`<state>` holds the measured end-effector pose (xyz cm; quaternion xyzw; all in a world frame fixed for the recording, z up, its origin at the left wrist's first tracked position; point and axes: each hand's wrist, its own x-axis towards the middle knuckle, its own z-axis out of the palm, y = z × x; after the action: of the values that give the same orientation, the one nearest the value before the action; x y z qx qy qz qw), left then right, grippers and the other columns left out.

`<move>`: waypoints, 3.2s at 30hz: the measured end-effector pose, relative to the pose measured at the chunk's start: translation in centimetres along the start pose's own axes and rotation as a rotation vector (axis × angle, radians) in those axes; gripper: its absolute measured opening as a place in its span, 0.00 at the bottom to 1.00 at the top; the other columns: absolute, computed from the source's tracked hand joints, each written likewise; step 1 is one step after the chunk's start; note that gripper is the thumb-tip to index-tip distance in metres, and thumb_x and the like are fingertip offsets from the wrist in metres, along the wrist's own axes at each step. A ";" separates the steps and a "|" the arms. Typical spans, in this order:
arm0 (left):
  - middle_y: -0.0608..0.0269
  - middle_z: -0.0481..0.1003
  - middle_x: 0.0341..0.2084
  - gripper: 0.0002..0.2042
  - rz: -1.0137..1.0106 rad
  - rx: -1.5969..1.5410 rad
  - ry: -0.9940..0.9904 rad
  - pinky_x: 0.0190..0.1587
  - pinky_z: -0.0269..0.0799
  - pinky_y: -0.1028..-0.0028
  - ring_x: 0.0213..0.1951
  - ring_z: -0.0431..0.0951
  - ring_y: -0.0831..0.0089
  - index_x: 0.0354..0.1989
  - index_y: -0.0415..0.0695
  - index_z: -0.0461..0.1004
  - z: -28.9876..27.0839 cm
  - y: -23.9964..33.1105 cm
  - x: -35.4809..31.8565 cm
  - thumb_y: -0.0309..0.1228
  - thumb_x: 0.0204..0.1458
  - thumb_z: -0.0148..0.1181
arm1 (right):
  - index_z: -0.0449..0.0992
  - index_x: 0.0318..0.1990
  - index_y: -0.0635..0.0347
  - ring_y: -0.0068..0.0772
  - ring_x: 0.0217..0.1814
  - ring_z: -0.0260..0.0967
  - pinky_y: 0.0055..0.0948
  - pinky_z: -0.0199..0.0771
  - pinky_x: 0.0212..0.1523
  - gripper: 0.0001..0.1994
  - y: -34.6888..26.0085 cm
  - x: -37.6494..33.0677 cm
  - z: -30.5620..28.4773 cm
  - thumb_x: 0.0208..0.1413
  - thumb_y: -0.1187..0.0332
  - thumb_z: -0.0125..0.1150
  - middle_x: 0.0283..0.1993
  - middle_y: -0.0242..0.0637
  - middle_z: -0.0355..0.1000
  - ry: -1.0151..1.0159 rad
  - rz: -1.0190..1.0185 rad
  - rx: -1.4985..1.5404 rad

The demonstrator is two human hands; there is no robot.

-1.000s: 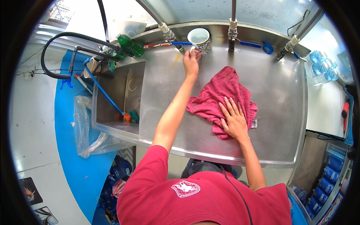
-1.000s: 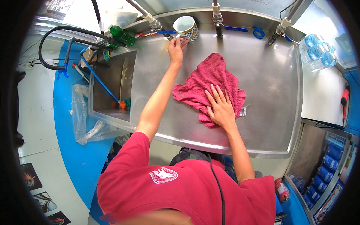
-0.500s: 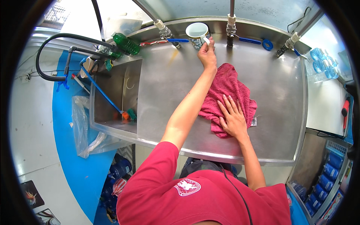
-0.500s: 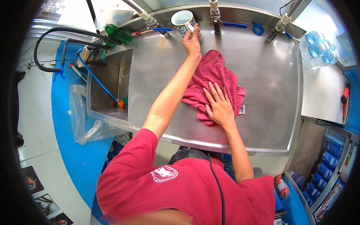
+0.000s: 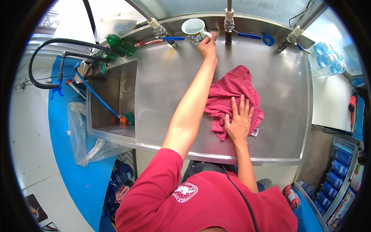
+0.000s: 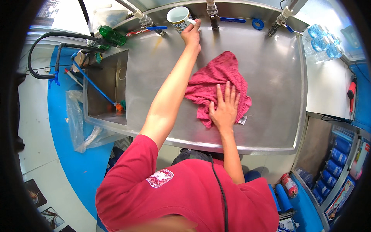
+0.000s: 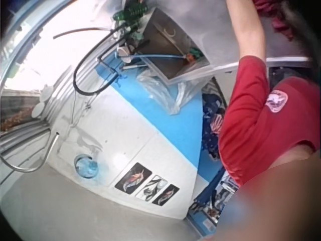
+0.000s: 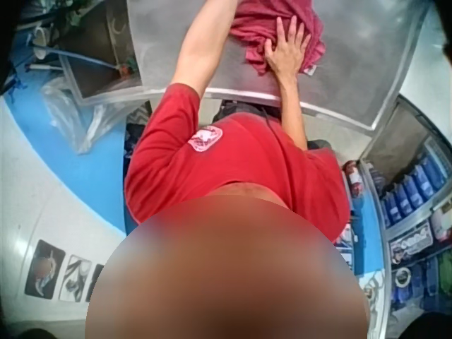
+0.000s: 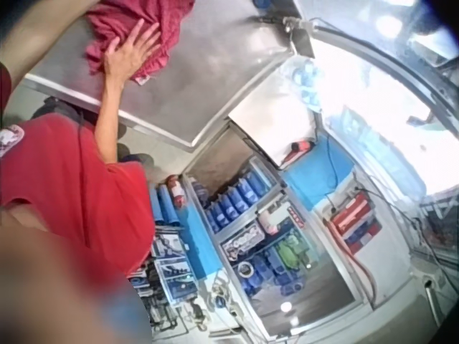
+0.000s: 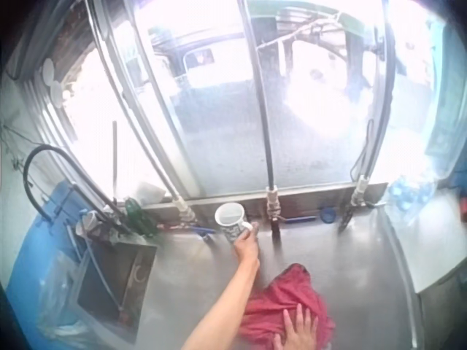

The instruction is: The person mops the floor around stacked water jugs and a glass display case, then rinses the mop head in a stainless steel sink. They wring out a pink cloth and wipe the sink countertop and faucet area, moving a mug and toothbrush aside to clean underneath.

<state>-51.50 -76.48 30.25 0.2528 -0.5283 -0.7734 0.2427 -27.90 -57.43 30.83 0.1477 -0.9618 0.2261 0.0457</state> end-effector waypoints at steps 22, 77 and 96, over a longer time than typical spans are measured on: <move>0.43 0.58 0.67 0.26 0.740 1.135 -0.647 0.70 0.46 0.47 0.69 0.54 0.45 0.64 0.40 0.65 -15.2 1.2 -8.7 0.44 0.63 0.45 | 0.60 0.69 0.53 0.58 0.76 0.43 0.60 0.37 0.73 0.30 -4.2 12.8 9.4 0.60 0.53 0.44 0.73 0.48 0.52 0.077 -0.271 -0.382; 0.49 0.66 0.62 0.21 0.773 1.253 -0.419 0.70 0.49 0.57 0.67 0.60 0.52 0.60 0.40 0.66 -34.6 7.7 -23.6 0.30 0.58 0.54 | 0.63 0.66 0.59 0.50 0.78 0.42 0.52 0.34 0.75 0.31 -13.1 -6.3 9.6 0.62 0.48 0.47 0.73 0.53 0.50 -0.176 -0.797 0.132; 0.43 0.56 0.67 0.32 0.914 0.982 -1.154 0.73 0.40 0.56 0.71 0.52 0.52 0.66 0.32 0.58 -8.9 -7.3 -34.4 0.49 0.63 0.41 | 0.47 0.72 0.69 0.49 0.79 0.38 0.47 0.35 0.76 0.35 9.3 -15.7 -5.0 0.61 0.60 0.47 0.77 0.50 0.42 -0.055 -0.011 -0.246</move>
<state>-20.58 -58.21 25.26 -0.3369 -0.8902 -0.2937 0.0878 -15.67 -43.14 28.97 0.1525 -0.9823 0.1021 0.0383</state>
